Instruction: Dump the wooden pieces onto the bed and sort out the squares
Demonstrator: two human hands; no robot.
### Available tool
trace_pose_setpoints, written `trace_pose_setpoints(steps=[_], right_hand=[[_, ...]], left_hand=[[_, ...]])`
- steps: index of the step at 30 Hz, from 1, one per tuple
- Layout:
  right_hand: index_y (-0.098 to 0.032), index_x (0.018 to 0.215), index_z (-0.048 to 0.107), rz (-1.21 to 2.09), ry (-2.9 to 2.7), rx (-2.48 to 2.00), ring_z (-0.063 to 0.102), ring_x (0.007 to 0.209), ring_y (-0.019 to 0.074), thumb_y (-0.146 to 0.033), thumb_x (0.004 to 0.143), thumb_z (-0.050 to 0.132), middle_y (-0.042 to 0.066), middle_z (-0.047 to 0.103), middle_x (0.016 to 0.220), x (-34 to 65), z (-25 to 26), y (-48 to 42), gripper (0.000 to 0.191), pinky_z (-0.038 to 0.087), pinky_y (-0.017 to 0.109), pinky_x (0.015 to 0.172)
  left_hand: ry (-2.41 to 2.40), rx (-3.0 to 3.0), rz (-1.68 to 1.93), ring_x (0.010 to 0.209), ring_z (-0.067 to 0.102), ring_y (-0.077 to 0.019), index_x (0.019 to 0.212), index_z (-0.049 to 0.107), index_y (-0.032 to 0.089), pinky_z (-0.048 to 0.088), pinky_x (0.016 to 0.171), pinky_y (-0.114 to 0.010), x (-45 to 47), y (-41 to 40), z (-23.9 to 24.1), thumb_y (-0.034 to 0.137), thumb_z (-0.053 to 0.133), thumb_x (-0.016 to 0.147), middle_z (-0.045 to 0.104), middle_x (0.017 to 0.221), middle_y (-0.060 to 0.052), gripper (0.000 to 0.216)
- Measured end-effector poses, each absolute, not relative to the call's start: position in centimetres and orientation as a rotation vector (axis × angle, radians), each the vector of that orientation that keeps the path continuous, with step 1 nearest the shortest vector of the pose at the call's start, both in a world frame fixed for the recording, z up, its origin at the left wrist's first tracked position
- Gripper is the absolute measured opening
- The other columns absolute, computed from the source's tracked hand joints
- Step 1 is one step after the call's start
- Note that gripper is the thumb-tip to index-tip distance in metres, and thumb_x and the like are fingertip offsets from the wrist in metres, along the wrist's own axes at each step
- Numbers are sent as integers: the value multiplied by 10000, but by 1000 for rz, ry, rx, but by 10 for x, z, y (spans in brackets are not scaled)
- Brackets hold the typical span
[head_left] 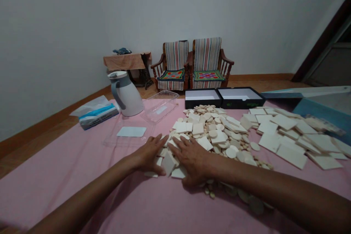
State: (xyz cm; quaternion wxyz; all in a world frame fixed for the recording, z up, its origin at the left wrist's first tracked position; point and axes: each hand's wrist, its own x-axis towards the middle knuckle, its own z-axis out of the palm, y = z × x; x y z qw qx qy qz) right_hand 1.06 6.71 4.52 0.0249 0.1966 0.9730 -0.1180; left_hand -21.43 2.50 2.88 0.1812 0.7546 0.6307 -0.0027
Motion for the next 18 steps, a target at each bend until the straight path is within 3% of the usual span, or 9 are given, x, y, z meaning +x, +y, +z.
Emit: trace_pose_setpoints(steps=[3, 6, 9, 12, 15, 18], right_hand=[[-81, 1465, 258, -295, 3074, 608, 292, 1341, 460, -410, 586, 734, 273, 258, 1510, 9, 47, 60, 1052, 337, 598, 1016], [-76, 1375, 368, -154, 3165, 649, 426, 1250, 411, -320, 674, 658, 262, 385, 1437, 6, 39, 55, 797, 458, 532, 907], [-75, 1309, 425, 89, 3192, 705, 493, 1178, 381, -199, 729, 599, 254, 431, 1402, 3, 25, 54, 618, 506, 489, 831], [-89, 1306, 428, 270, 3179, 815, 484, 1193, 379, -143, 738, 602, 243, 430, 1408, -2, 16, 56, 596, 508, 477, 839], [-108, 1247, 479, 244, 3184, 869, 523, 1141, 339, -143, 819, 540, 221, 512, 1326, -7, 17, 58, 434, 517, 455, 813], [-79, 1172, 527, 120, 3163, 915, 568, 1034, 318, -167, 888, 475, 220, 589, 1176, -13, 25, 57, 302, 523, 445, 762]], left_hand=[[1732, 2167, 76, 1322, 359, -388, 1457, 302, 186, 332, 1067, -493, -209, 32, 30, 366, 848, 464, 386, 1436, -203, 1147], [1675, 2187, 169, 1165, 481, -326, 1373, 425, 216, 423, 980, -420, -204, 34, 34, 281, 832, 477, 498, 1266, -137, 986], [1626, 2195, 207, 1083, 505, -291, 1295, 487, 249, 447, 928, -393, -201, 33, 37, 254, 808, 512, 512, 1178, -98, 846], [1634, 2226, 210, 1064, 499, -290, 1187, 536, 214, 440, 919, -399, -201, 33, 36, 289, 815, 513, 515, 1145, -100, 733], [1656, 2278, 219, 1016, 506, -289, 1092, 547, 180, 442, 894, -404, -203, 35, 30, 342, 833, 487, 528, 1094, -104, 689], [1649, 2274, 307, 967, 525, -262, 1114, 523, 185, 455, 852, -367, -206, 39, 20, 324, 828, 487, 532, 1052, -81, 711]])
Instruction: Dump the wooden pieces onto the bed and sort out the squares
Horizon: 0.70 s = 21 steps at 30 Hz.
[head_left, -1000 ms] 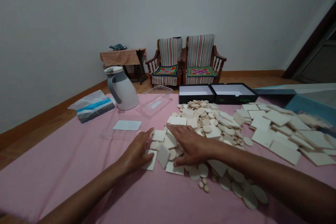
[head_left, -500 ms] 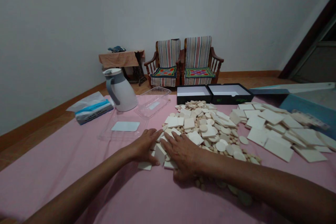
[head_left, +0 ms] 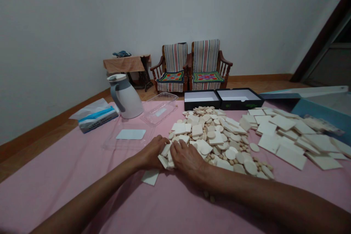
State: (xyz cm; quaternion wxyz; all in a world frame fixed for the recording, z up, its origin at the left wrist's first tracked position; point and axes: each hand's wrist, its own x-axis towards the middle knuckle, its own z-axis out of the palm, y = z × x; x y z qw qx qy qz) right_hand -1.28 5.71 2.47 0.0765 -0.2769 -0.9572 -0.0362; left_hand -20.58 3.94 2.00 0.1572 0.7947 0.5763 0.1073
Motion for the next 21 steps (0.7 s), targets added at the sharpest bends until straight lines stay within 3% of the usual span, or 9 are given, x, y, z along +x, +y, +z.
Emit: trace_pose_setpoints(steps=[5, 11, 16, 21], right_hand=[[-98, 1162, 534, 41, -2805, -933, 569, 1004, 288, -146, 917, 441, 170, 619, 1092, -14, 33, 57, 266, 505, 428, 796], [-112, 1251, 477, 78, -2684, -887, 532, 1100, 257, -84, 899, 449, 151, 560, 1257, 3, 38, 62, 355, 470, 398, 877], [-142, 1261, 471, 25, -2636, -911, 543, 1073, 245, -89, 912, 434, 142, 561, 1250, 31, 51, 76, 356, 457, 393, 882], [-146, 1260, 471, -100, -2565, -1015, 517, 1120, 254, -39, 885, 417, 153, 551, 1249, 71, 71, 99, 394, 440, 392, 887]], left_hand=[[1626, 2203, 551, 905, 558, -229, 1017, 537, 199, 464, 792, -327, -199, 44, 11, 252, 767, 555, 565, 986, -43, 519], [1581, 2152, 775, 1005, 571, -230, 1110, 538, 195, 452, 892, -337, -175, 46, 14, 243, 726, 632, 606, 1088, -55, 516], [1400, 1955, 938, 871, 609, -191, 1106, 529, 173, 485, 747, -270, -148, 59, 28, 266, 723, 656, 642, 997, -33, 498], [1242, 2037, 1004, 866, 610, -187, 1114, 529, 156, 494, 764, -274, -107, 98, 48, 222, 715, 629, 644, 997, -35, 524]])
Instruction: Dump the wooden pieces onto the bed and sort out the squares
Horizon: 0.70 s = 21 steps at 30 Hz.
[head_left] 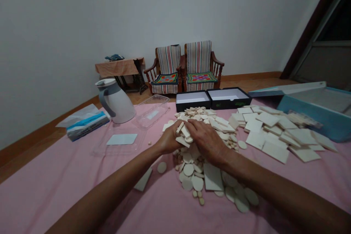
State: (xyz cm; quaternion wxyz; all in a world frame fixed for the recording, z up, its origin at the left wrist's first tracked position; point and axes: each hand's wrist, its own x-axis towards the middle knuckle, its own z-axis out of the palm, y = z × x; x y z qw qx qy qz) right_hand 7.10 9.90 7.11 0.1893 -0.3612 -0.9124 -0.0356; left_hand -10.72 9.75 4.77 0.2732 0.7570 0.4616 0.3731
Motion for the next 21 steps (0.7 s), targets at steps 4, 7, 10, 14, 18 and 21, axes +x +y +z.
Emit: trace_pose_setpoints(steps=[4, 7, 10, 14, 18, 21], right_hand=[[-149, 1218, 501, -215, -2550, -1130, 510, 1128, 262, -23, 869, 408, 142, 555, 1248, 107, 76, 124, 383, 424, 375, 880], [-150, 1211, 508, -247, -2508, -1185, 515, 1122, 261, -25, 842, 446, 141, 551, 1255, 130, 69, 143, 394, 411, 358, 887], [-147, 1205, 511, -174, -2472, -1219, 530, 1098, 243, -43, 812, 498, 141, 561, 1225, 146, 56, 159, 406, 410, 330, 883], [-158, 1192, 522, -84, -2441, -1263, 549, 1065, 230, -75, 821, 492, 135, 582, 1178, 157, 42, 172, 381, 414, 322, 870], [-157, 1160, 546, -45, -2426, -1293, 562, 1039, 234, -51, 808, 460, 132, 607, 1138, 161, 39, 171, 378, 418, 341, 870], [-149, 1167, 541, -48, -2398, -1302, 562, 1049, 263, -61, 797, 470, 144, 607, 1153, 163, 42, 163, 387, 430, 382, 873]], left_hand=[[1222, 2141, 985, 949, 613, -232, 1110, 559, 160, 492, 836, -320, -68, 136, 51, 206, 745, 594, 650, 1055, -59, 550], [1237, 2217, 978, 1073, 583, -273, 1166, 550, 154, 456, 948, -382, -41, 158, 45, 195, 744, 603, 627, 1168, -103, 597], [1251, 2279, 919, 1219, 513, -294, 1305, 468, 145, 379, 1060, -419, -28, 169, 38, 169, 753, 584, 546, 1329, -145, 775], [1282, 2338, 778, 1322, 425, -284, 1392, 393, 162, 317, 1118, -413, -48, 164, 43, 237, 771, 613, 449, 1440, -151, 869], [1431, 2321, 621, 1262, 490, -250, 1318, 479, 198, 383, 1064, -403, -106, 158, 58, 305, 629, 781, 499, 1399, -111, 568], [1601, 2272, 419, 1206, 526, -313, 1256, 528, 136, 396, 1041, -451, -150, 158, 59, 283, 710, 668, 548, 1321, -165, 633]])
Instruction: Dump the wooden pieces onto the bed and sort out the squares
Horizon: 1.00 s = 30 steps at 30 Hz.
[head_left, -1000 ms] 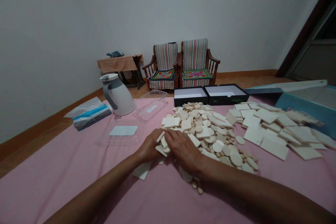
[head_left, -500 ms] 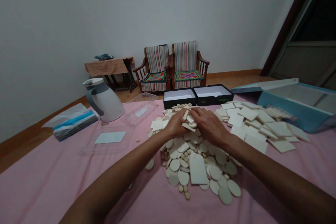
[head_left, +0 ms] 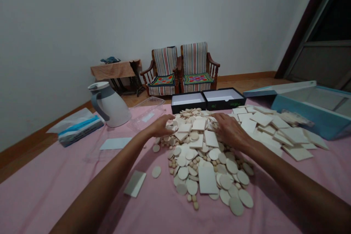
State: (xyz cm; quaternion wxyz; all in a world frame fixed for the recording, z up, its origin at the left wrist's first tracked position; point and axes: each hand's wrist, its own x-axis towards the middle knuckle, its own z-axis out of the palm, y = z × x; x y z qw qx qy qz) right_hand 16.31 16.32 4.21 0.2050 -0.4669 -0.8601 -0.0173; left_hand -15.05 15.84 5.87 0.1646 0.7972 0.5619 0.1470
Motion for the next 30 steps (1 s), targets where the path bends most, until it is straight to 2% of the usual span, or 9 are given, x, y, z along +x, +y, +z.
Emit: trace_pose_setpoints(steps=[2, 4, 8, 12, 15, 18, 24, 30], right_hand=[[-141, 1180, 532, -77, -2353, -1300, 561, 1054, 284, -84, 802, 475, 154, 598, 1174, 165, 43, 156, 386, 440, 413, 872], [-132, 1190, 525, -87, -2323, -1266, 562, 1054, 291, -107, 809, 477, 159, 592, 1181, 168, 42, 149, 385, 452, 429, 874], [-133, 1186, 536, -34, -2294, -1166, 556, 1095, 281, -135, 821, 469, 162, 583, 1193, 175, 29, 138, 371, 470, 441, 899], [-151, 1155, 562, 12, -2267, -1119, 560, 1112, 267, -180, 854, 456, 155, 579, 1208, 181, 16, 131, 321, 474, 445, 931], [-158, 1138, 568, 55, -2254, -1110, 567, 1105, 257, -193, 867, 454, 145, 579, 1210, 183, 12, 127, 297, 485, 429, 926], [-171, 1120, 568, 102, -2261, -1105, 570, 1099, 246, -185, 867, 452, 136, 576, 1218, 183, 10, 125, 279, 493, 420, 918], [-180, 1113, 561, 191, -2259, -1134, 588, 1069, 223, -177, 873, 452, 126, 564, 1230, 179, 9, 121, 264, 497, 399, 918], [-151, 1128, 567, 200, -2280, -1113, 581, 1100, 219, -163, 878, 435, 145, 553, 1241, 178, 7, 119, 282, 489, 390, 944]], left_hand=[[1685, 2238, 285, 1200, 519, -362, 1260, 524, 109, 394, 1031, -486, -169, 160, 52, 276, 779, 564, 546, 1308, -199, 760], [1720, 2223, 191, 1197, 523, -345, 1277, 512, 121, 399, 1029, -454, -177, 161, 44, 273, 785, 549, 546, 1310, -187, 793], [1748, 2235, 114, 1160, 539, -271, 1227, 555, 190, 405, 1006, -363, -178, 165, 32, 346, 737, 639, 577, 1263, -116, 635], [1870, 2196, 105, 1048, 565, -303, 1107, 612, 168, 439, 895, -372, -179, 170, 29, 521, 737, 607, 613, 1122, -137, 624], [1919, 2151, 121, 967, 589, -293, 996, 633, 156, 449, 807, -329, -181, 174, 26, 594, 721, 580, 639, 1023, -125, 611], [1924, 2105, 160, 889, 608, -260, 933, 619, 160, 447, 729, -289, -181, 175, 23, 583, 708, 589, 660, 966, -99, 552], [1872, 2021, 267, 869, 617, -236, 983, 585, 172, 451, 698, -270, -172, 172, 24, 485, 734, 570, 685, 963, -63, 540], [1755, 1948, 334, 765, 639, -222, 808, 638, 161, 461, 638, -265, -162, 171, 31, 467, 729, 564, 707, 789, -36, 402]])
